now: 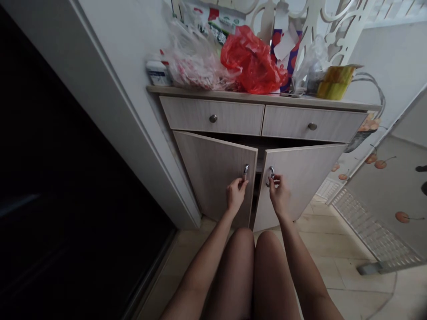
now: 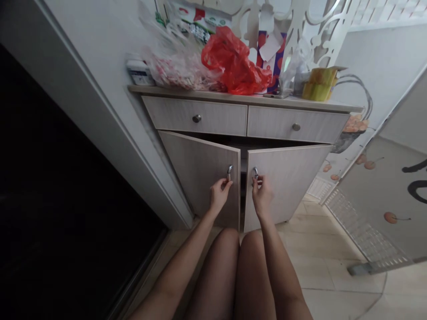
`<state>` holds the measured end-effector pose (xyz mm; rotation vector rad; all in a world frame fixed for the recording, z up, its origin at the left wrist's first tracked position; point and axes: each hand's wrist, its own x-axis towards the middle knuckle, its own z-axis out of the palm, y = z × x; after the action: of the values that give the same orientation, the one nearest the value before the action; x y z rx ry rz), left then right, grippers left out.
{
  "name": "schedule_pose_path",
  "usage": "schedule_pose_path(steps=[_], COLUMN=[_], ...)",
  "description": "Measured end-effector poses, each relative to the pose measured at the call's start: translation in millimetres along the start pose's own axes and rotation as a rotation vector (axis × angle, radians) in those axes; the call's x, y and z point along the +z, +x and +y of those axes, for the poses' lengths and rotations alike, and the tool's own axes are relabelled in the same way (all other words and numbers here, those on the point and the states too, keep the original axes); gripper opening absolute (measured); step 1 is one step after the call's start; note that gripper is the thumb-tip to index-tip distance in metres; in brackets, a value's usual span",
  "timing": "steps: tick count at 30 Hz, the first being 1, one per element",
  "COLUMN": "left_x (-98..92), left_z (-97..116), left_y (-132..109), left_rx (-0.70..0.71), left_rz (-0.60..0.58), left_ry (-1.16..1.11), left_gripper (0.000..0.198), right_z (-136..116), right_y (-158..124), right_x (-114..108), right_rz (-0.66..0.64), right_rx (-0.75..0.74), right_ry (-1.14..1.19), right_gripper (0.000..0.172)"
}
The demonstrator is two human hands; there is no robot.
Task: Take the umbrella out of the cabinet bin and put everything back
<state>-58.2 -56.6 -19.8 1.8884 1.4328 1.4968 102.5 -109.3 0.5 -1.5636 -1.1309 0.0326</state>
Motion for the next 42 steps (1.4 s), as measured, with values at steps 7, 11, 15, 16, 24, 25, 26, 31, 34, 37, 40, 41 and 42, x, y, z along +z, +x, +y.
schedule_pose_path(steps=[7,11,15,16,24,25,26,31,34,37,40,41,42], left_x=[15.0,21.4,26.9,27.8,32.2,33.1,34.1,40.1,43.1,45.5,47.1,47.5,47.8], left_z=[7.0,9.0,11.5,12.6,21.0,21.1,21.0,21.3,22.4,23.5,24.7,25.1,25.6], left_y=[19.9,32.8,47.7,51.0,64.3,65.3,66.3,69.4,70.3,71.9,73.5,73.7,73.6], left_rx=[-0.018,-0.026,-0.050,-0.052,-0.056,-0.054,-0.056,-0.071,-0.071,-0.084,-0.098,-0.099,-0.100], left_rz=[-0.085,-0.140,-0.207,-0.218,-0.256,-0.258,-0.259,-0.247,-0.240,-0.233,-0.229,-0.233,-0.235], left_ry=[0.131,0.184,0.220,0.224,0.281,0.287,0.298,0.362,0.374,0.388,0.401,0.403,0.403], left_gripper=[0.011,0.015,0.014,0.013,0.017,0.017,0.018,0.022,0.024,0.025,0.025,0.025,0.025], right_z=[0.3,5.2,10.1,10.6,7.7,7.6,7.7,10.1,10.2,8.9,7.6,7.5,7.4], right_y=[22.9,37.0,48.3,50.5,66.9,68.6,70.3,78.0,82.4,85.1,85.6,85.5,85.5], right_x=[30.4,42.9,56.3,59.0,63.7,63.9,64.3,69.7,73.6,75.1,74.1,73.6,73.3], right_rz=[-0.010,-0.032,-0.033,-0.033,-0.104,-0.106,-0.107,-0.108,-0.108,-0.125,-0.149,-0.155,-0.157], right_rx=[-0.031,-0.055,-0.064,-0.063,-0.048,-0.045,-0.043,-0.045,-0.027,0.003,0.002,-0.002,-0.005], right_ry=[-0.010,0.025,0.028,0.025,-0.046,-0.054,-0.059,-0.063,-0.089,-0.170,-0.223,-0.225,-0.221], right_gripper=[0.042,0.045,0.047,0.046,0.029,0.028,0.027,0.026,0.030,0.028,0.023,0.023,0.022])
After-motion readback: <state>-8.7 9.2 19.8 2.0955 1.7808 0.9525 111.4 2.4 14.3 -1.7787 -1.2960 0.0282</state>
